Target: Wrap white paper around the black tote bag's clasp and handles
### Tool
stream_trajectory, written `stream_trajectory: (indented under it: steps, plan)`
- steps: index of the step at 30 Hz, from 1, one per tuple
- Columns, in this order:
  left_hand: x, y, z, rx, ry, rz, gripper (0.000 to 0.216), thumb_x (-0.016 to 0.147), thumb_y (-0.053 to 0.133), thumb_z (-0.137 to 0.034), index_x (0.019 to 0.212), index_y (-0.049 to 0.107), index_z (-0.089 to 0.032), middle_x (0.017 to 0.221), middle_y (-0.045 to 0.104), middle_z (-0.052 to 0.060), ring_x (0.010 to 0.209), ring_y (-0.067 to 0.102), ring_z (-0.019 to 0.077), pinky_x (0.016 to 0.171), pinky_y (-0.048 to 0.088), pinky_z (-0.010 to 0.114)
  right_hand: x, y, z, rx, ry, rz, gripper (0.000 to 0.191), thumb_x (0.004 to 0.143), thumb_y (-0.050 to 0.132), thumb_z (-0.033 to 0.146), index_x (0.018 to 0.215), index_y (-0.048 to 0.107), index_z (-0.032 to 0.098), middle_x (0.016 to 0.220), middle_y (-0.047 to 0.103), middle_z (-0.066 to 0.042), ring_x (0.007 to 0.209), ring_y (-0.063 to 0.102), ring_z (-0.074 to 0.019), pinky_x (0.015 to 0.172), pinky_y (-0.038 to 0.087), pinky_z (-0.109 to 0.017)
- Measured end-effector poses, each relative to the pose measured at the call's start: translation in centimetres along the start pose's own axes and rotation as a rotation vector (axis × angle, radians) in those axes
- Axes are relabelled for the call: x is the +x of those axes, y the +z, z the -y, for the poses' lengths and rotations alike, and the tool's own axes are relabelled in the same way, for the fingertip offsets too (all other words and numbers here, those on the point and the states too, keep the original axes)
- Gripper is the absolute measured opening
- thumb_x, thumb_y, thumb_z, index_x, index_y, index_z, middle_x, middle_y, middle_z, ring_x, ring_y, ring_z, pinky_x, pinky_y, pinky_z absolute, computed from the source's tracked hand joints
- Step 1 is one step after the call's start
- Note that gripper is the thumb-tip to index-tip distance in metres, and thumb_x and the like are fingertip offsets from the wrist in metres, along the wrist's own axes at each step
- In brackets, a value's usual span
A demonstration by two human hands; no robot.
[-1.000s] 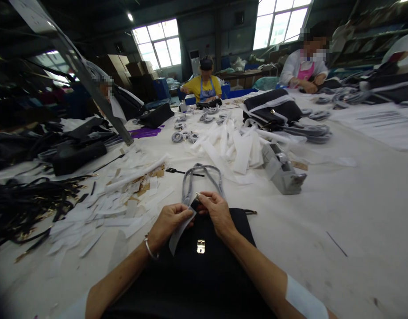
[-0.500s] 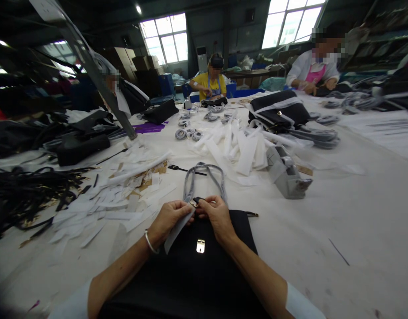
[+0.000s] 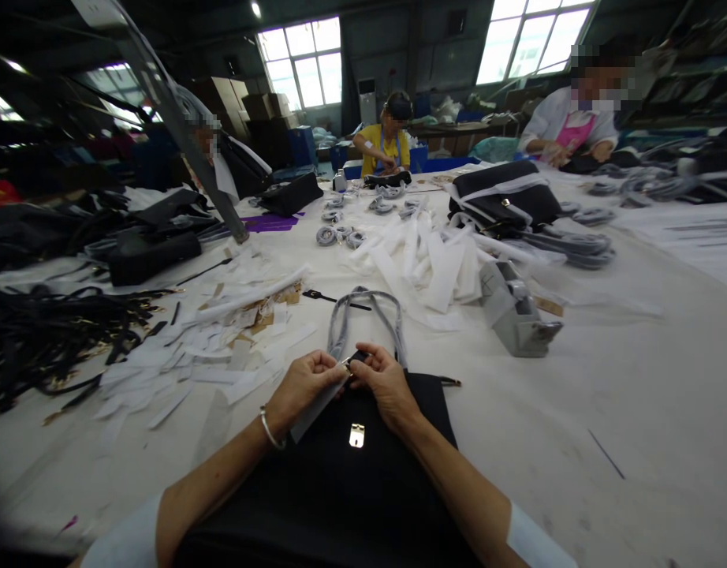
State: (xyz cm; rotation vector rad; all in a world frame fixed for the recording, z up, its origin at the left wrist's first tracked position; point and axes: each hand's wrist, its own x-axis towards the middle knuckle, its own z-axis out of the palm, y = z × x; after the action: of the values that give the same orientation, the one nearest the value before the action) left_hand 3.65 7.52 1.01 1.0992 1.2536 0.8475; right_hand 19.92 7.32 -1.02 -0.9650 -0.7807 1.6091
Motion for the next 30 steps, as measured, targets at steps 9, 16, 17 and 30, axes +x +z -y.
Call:
stream_trajectory:
  steps: [9,16,17,30]
  plan:
    - [-0.4,-0.1,-0.8,0.195,0.053,-0.025,0.041,0.069,0.074,-0.041,0.096,0.056,-0.016,0.062,0.067,0.0,0.056,0.061,0.015,0.055,0.044,0.024,-0.3,0.5,0.1,-0.23,-0.108,-0.019,0.044,0.064,0.08,0.032,0.102,0.062,0.018,0.064,0.056,0.006,0.058,0.054,-0.0109,0.055,0.042,-0.024]
    - [-0.5,0.1,-1.4,0.442,0.234,-0.13,0.057,0.066,0.075,-0.034,0.117,0.056,-0.018,0.103,0.065,0.005,0.066,0.058,0.0121,0.063,0.046,0.024,-0.3,0.6,-0.2,-0.126,-0.027,-0.002,0.045,0.063,0.082,0.037,0.098,0.063,0.018,0.058,0.054,0.007,0.051,0.054,-0.0103,0.054,0.043,-0.024]
    - [-0.6,-0.1,-1.7,0.476,0.238,-0.135,0.059,0.066,0.075,-0.036,0.119,0.055,-0.018,0.108,0.064,0.007,0.069,0.06,0.0131,0.065,0.046,0.025,-0.2,0.6,-0.3,-0.091,-0.025,-0.018,0.046,0.062,0.083,0.037,0.099,0.062,0.018,0.059,0.055,0.007,0.051,0.055,-0.0104,0.054,0.044,-0.024]
    - [-0.7,-0.2,-1.0,0.265,-0.14,0.159,0.053,0.072,0.062,-0.065,0.076,0.062,-0.013,0.066,0.069,0.008,0.057,0.063,0.0155,0.054,0.047,0.023,-0.4,0.4,-0.4,-0.203,-0.128,-0.071,0.036,0.071,0.075,0.046,0.095,0.071,0.018,0.078,0.068,-0.002,0.07,0.064,-0.0172,0.07,0.051,-0.031]
